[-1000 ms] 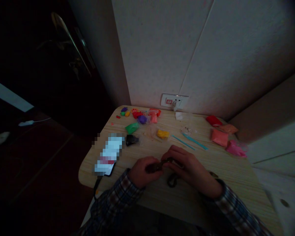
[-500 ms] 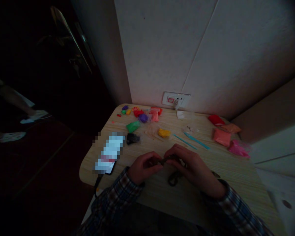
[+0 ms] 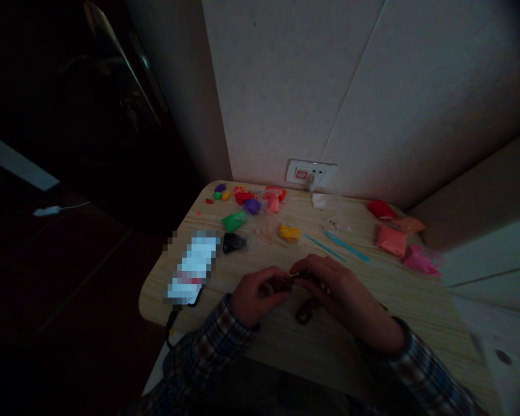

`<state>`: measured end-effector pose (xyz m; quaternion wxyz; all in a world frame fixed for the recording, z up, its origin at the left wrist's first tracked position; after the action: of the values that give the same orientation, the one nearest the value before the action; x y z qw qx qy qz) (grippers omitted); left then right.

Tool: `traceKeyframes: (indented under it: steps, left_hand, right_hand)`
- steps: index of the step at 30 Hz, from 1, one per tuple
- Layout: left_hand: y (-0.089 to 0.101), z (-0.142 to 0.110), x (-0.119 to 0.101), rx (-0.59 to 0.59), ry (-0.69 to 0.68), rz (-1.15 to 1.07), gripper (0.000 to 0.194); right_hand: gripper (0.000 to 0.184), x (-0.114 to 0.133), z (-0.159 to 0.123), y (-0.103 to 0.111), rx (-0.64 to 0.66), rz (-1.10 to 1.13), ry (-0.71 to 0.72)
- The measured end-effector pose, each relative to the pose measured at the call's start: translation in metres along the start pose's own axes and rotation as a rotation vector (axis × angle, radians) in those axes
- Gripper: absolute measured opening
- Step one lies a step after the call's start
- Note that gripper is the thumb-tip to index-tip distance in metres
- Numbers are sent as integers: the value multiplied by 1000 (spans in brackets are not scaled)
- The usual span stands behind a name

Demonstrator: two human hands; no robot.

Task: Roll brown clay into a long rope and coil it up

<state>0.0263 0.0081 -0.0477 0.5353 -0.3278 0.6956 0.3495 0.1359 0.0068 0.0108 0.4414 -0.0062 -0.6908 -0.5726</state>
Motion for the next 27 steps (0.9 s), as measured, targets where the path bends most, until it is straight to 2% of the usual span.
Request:
traceKeyframes:
  steps: [3, 7, 10, 18, 27]
  left_hand:
    - [1, 0, 1, -22, 26, 1, 26]
    - [4, 0, 4, -67, 2, -122, 24]
    - [4, 1, 5, -57, 15, -215, 25]
    - [-1, 0, 7, 41, 98, -306, 30]
    - [0, 0, 12, 18, 104, -331, 31]
  right_hand:
    - [11, 0, 1, -1, 23, 12, 7]
    - [15, 4, 1, -2, 38, 27, 30]
    - [12, 5, 2, -4, 31, 31, 8]
    - [12, 6, 1, 8, -83, 30, -9]
    - [12, -3, -1, 5, -148, -85, -74]
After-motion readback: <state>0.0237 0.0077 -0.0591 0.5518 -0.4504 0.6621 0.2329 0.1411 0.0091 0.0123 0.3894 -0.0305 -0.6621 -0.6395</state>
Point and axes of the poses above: each hand's wrist, its own z-axis towards the middle knuckle, its own y-axis out of the back of the hand, x = y × z, the point moved 8 cm from there along z, towards the middle knuckle, and after that the axes turned 7 degrees about x, right-handed, at the moved point
